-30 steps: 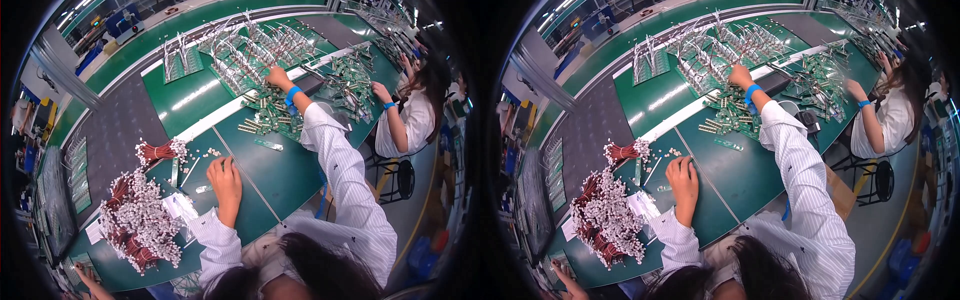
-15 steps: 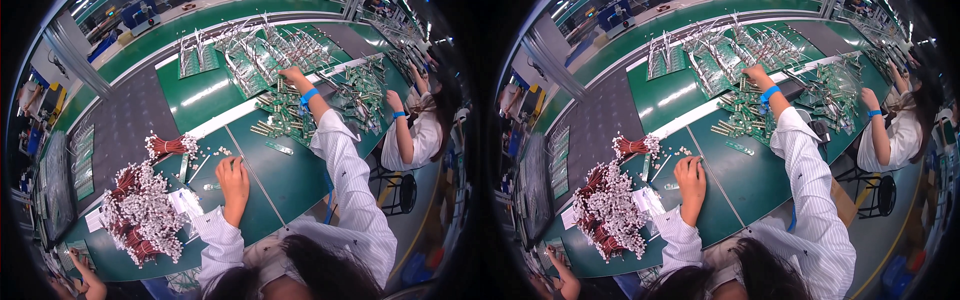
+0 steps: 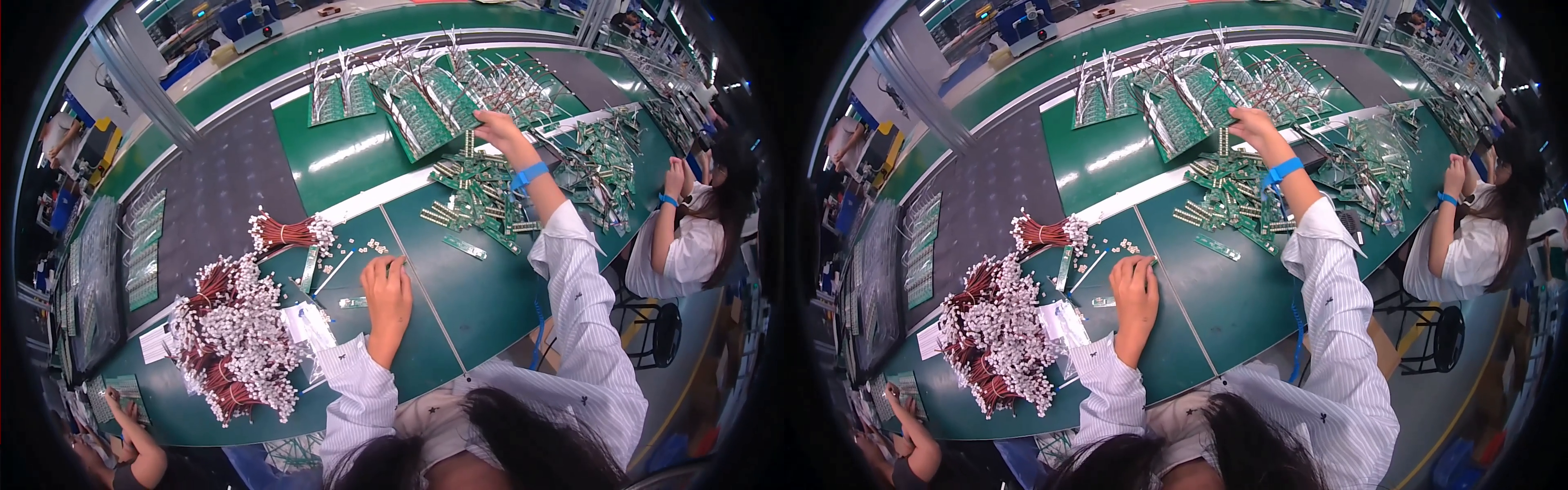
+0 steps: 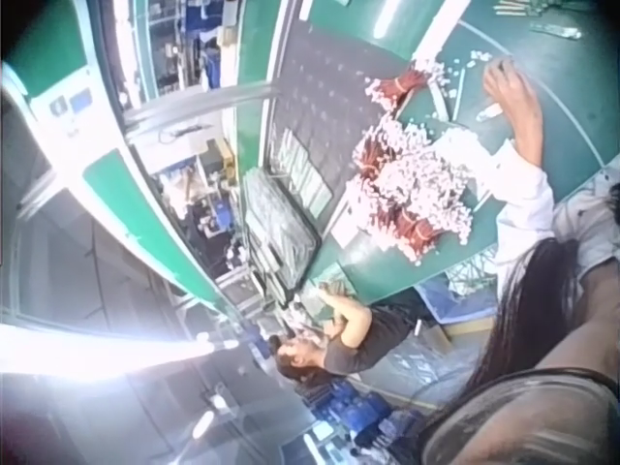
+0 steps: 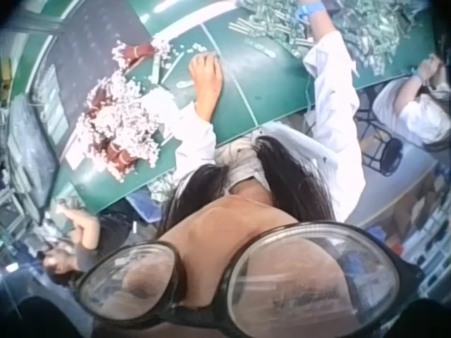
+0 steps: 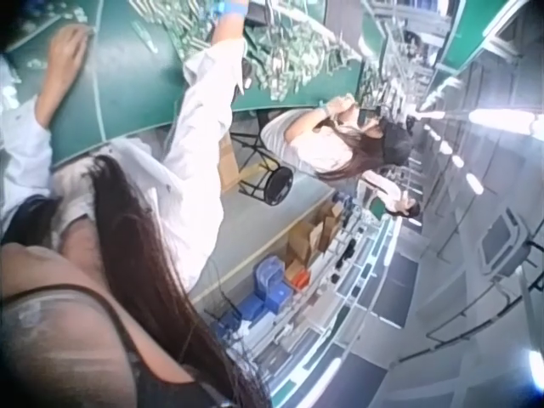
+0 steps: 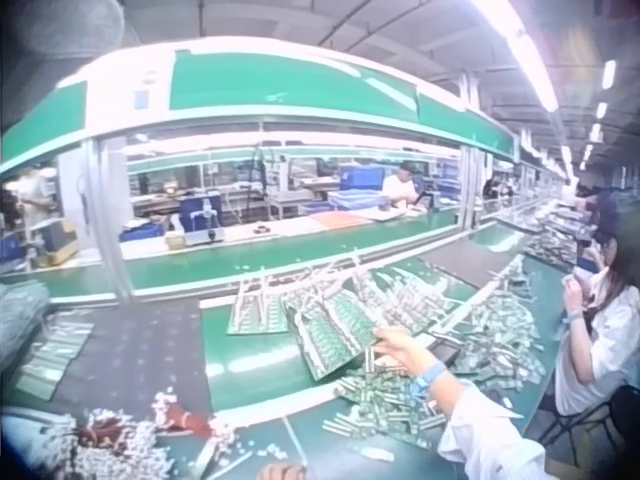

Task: The person connects wire harnesses to printed circuit boards by hand at an assembly station.

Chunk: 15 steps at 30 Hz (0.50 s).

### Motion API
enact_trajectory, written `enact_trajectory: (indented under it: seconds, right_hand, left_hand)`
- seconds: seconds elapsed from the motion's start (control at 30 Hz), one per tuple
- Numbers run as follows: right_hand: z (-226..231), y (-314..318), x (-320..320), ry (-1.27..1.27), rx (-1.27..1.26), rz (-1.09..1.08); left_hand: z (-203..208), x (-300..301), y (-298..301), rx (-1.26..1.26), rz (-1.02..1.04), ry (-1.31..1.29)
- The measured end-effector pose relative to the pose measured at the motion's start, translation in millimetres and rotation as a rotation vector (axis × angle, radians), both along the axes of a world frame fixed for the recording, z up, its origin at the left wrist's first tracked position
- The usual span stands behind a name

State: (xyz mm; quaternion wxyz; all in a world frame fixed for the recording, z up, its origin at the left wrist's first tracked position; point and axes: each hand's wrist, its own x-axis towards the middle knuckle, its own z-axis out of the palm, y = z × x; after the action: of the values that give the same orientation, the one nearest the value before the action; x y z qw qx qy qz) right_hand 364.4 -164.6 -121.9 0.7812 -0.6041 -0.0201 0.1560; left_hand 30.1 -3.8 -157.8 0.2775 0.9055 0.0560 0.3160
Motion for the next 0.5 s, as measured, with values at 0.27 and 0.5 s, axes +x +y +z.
enact_trajectory:
  seconds: [0.27,0.5]
  right_hand:
    - [45.4,-34.8,-75.9,-0.078,0.160,0.230]
    - [58.1,-34.4,-193.6,0.019,0.360,0.481]
  left_hand:
    - [13.2,-6.1,7.1,-0.415,-0.043,0.008]
    - [52.0,-22.4,12.2,-1.600,-0.623,-0.201]
